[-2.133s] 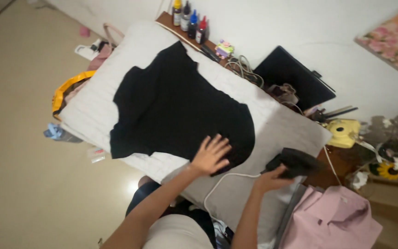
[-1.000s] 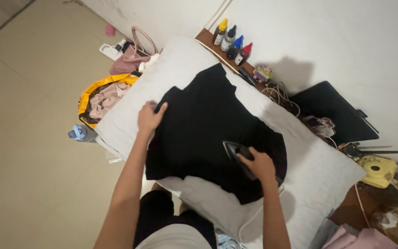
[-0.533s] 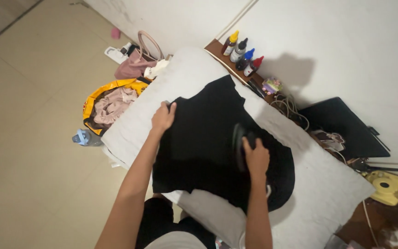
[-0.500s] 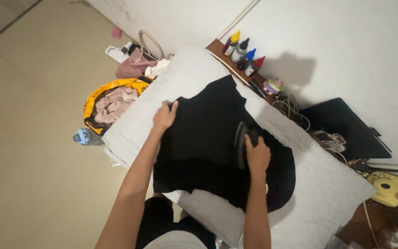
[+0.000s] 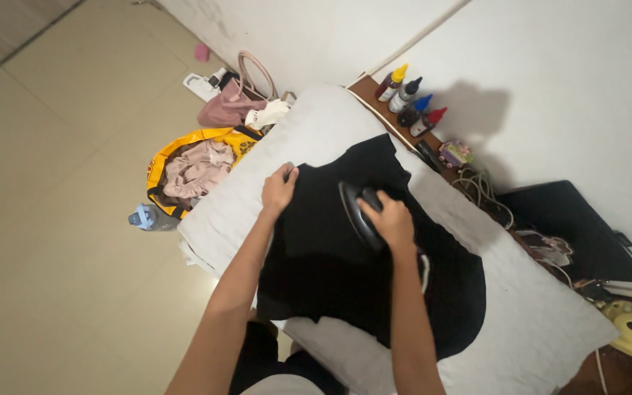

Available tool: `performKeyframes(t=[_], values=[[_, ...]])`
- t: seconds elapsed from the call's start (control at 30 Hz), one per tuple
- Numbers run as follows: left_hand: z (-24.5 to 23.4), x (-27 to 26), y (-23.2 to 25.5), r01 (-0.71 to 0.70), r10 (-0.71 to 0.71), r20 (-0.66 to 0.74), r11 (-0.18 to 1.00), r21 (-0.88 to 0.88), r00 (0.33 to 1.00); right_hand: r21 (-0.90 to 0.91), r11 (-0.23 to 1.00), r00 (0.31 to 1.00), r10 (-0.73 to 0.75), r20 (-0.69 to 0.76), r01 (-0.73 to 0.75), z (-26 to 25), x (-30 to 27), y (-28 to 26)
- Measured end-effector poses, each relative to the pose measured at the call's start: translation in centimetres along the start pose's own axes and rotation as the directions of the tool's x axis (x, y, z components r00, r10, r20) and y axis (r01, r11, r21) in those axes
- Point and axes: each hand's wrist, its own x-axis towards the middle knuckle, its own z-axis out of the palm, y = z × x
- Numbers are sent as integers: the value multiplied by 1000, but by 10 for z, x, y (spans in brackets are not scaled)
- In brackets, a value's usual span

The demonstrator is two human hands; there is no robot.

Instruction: Folding a pink shirt and سپس ironing a black sweatshirt on a flat surface.

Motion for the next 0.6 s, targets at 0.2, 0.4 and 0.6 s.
performKeyframes(t=[0.2,0.4,0.6], values=[[7,4,-7,92,-91,-25,995,46,996,-74,997,973,-44,-227,28,-2,27,-43],[3,19,-1,112,-113,86,994,11,990,-41,997,966,54,-254,-67,-7,37,-60],[17,32,10,59,-66,77,994,93,995,-9,992,987,124,-104,-125,-6,31,-63]])
